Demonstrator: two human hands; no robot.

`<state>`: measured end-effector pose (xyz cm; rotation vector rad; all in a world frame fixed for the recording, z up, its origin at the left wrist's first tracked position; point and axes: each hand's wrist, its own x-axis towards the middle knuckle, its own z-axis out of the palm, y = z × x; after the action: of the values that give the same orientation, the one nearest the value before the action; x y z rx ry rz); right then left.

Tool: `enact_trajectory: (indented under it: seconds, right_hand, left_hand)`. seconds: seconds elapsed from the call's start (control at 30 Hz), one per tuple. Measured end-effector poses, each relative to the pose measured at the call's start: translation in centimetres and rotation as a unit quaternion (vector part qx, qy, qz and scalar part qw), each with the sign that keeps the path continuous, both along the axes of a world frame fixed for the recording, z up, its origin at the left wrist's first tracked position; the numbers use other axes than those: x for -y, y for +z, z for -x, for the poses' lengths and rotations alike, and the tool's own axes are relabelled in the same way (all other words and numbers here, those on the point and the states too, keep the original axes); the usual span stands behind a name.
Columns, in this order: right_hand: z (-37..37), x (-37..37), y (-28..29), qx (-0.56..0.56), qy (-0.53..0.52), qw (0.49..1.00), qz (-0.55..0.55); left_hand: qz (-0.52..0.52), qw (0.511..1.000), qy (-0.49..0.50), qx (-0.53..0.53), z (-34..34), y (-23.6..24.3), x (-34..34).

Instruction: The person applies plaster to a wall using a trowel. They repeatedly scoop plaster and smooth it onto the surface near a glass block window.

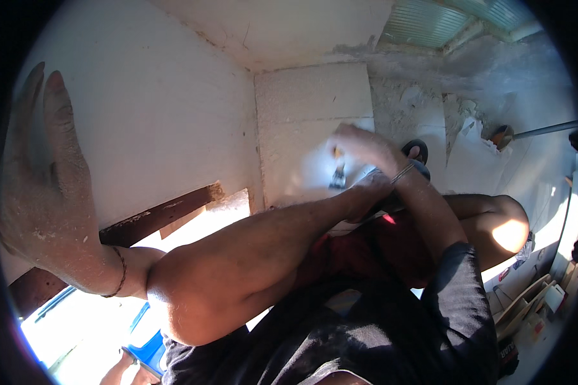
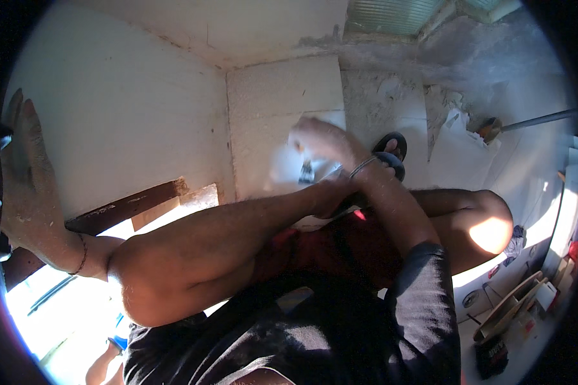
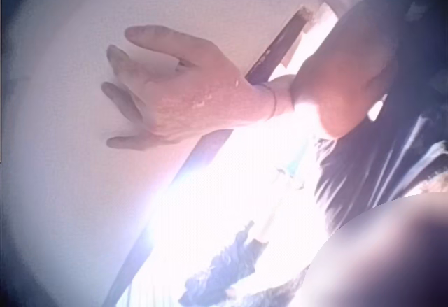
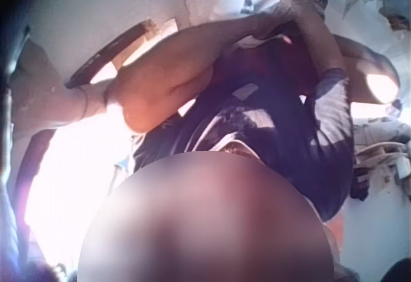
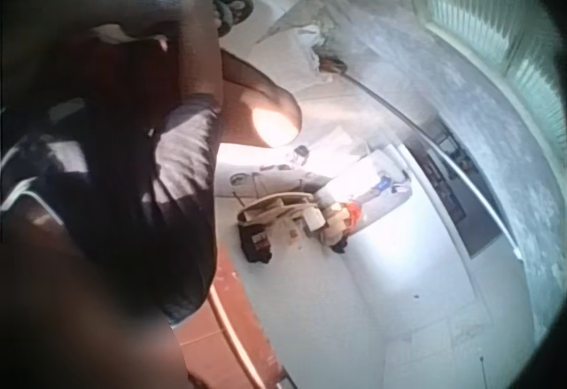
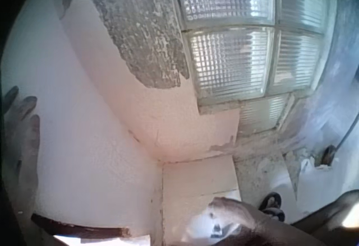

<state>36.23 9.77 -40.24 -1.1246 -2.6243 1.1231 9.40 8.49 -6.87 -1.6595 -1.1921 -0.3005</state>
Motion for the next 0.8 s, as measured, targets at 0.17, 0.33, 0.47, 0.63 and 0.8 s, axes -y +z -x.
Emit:
enact_trajectory:
  seconds: [0.17, 0.33, 0.47, 0.63, 0.8]
  right_hand:
    - [-5.7, -4.9, 3.4, 0.069, -0.187, 0.969, -0.146]
    - [-5.2, -3.9, 4.5, 0.061, -0.078, 0.994, 0.051]
    - [-3.0, -1.5, 3.0, 0.097, -0.013, 0.995, 0.028]
    - [-4.4, -2.9, 2.7, 0.173, -0.126, 0.971, -0.105]
    - [-7.3, -4.6, 4.8, 0.148, -0.193, 0.957, -0.158]
  left_hand:
    - [0.020, 0.988, 0.095, -0.118, 3.3, 0.1, 0.4]
    - [0.015, 0.980, 0.083, -0.182, 5.1, 0.5, -0.2]
    - [0.002, 0.994, -0.070, -0.080, 3.2, 0.7, -1.3]
    - [0.032, 0.999, -0.041, 0.010, 0.7, 0.6, -1.0]
    - [0.053, 0.992, -0.077, 0.087, 0.3, 0.4, -0.7]
